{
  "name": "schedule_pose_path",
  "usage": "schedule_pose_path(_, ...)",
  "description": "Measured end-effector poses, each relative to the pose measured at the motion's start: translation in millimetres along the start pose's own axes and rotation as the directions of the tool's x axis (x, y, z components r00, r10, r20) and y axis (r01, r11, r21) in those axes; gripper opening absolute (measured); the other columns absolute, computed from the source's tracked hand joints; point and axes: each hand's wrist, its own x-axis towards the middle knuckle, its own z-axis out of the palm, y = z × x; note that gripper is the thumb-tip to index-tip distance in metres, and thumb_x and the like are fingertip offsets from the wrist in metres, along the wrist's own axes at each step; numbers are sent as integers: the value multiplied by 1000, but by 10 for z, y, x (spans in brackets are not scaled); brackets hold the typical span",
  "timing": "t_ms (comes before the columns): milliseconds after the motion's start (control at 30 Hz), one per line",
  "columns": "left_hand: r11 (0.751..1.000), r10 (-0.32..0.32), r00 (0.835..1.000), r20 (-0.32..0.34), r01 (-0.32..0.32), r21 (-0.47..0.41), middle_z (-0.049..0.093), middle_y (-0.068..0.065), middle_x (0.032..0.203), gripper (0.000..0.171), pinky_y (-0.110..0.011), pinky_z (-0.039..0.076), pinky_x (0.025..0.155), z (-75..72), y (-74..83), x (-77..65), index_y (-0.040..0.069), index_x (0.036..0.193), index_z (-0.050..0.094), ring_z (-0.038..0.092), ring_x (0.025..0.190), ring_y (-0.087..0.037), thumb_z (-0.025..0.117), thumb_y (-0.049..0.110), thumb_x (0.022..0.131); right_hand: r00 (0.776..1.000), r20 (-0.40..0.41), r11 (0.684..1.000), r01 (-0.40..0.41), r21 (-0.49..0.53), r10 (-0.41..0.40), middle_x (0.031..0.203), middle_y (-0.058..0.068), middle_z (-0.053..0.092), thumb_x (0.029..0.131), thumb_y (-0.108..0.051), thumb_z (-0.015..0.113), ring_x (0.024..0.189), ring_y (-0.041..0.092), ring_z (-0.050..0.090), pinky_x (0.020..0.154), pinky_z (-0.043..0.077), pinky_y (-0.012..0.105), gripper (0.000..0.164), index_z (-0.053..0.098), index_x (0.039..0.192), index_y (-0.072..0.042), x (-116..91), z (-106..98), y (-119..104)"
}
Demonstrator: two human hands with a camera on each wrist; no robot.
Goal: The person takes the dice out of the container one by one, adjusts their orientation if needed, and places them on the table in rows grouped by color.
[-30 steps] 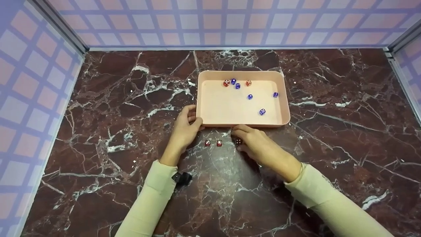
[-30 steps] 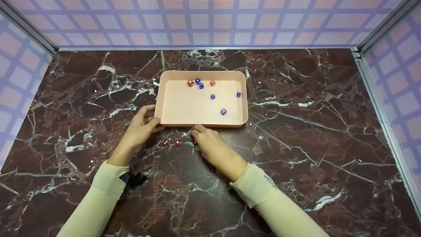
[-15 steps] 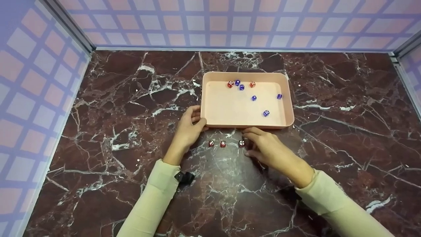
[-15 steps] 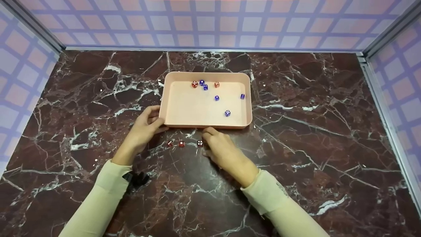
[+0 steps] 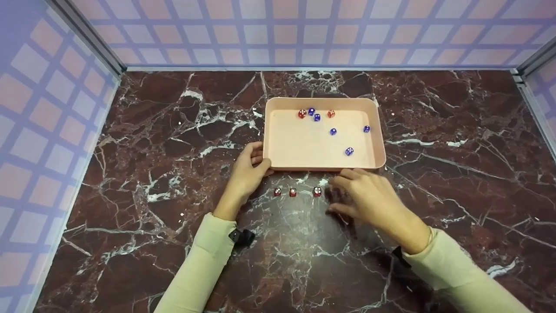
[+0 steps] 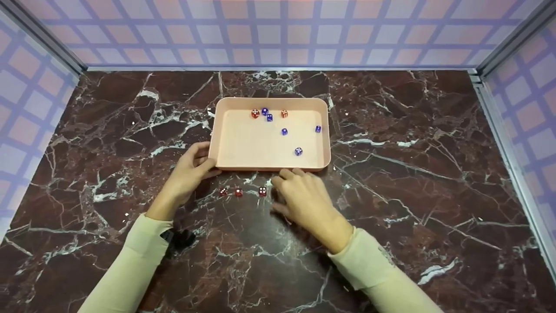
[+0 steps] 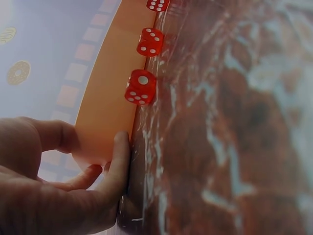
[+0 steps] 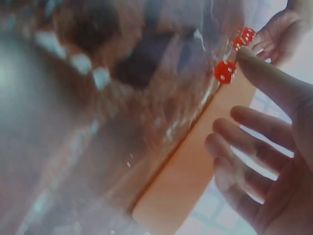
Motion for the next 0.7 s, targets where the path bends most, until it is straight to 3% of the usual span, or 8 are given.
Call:
schedule_pose_path(133, 1000, -2, 1000, -5, 2, -4, 54, -25, 134, 55, -37, 67, 92, 4, -19, -3, -5, 149, 46, 62, 118, -34, 57, -6, 96, 999, -47, 999, 17, 32, -15, 98, 7, 75, 84, -39, 91, 78, 24, 65, 58, 61, 36, 43, 78, 110, -7, 86, -67, 73)
schedule_pose_path(367, 1000, -14, 1000, -10, 14, -11, 53, -25, 137, 56, -39, 66, 96, -47, -25, -7, -3, 151, 44, 60, 122, -35, 58, -4, 97, 988, -152, 996, 47, 81, -35, 110, 19, 73, 100, -31, 75, 91, 35, 70, 75, 67, 46, 37, 74, 113, 3, 369, -41, 313)
schedule_pose_path(533, 999, -29, 999, -13, 29, -15, 53, -25, 137, 55, -39, 67, 95, -66, -31, -9, -4, 149, 45, 60, 121, -34, 58, -5, 96, 981, -192, 997, 33, 67, -20, 120, 21, 70, 101, -30, 74, 99, 39, 68, 78, 66, 51, 38, 72, 121, 2, 531, 18, 505)
schedule_pose_path(700, 999, -34, 999, 16, 34, -13, 52, -24, 137, 56, -38, 66, 95, -31, 0, 10, -4, 150, 44, 59, 120, -33, 58, -4, 95, 983, -184, 999, -4, 37, 10, 122, 23, 68, 99, -24, 76, 102, 41, 66, 84, 64, 55, 38, 70, 125, 4, 631, 59, 695)
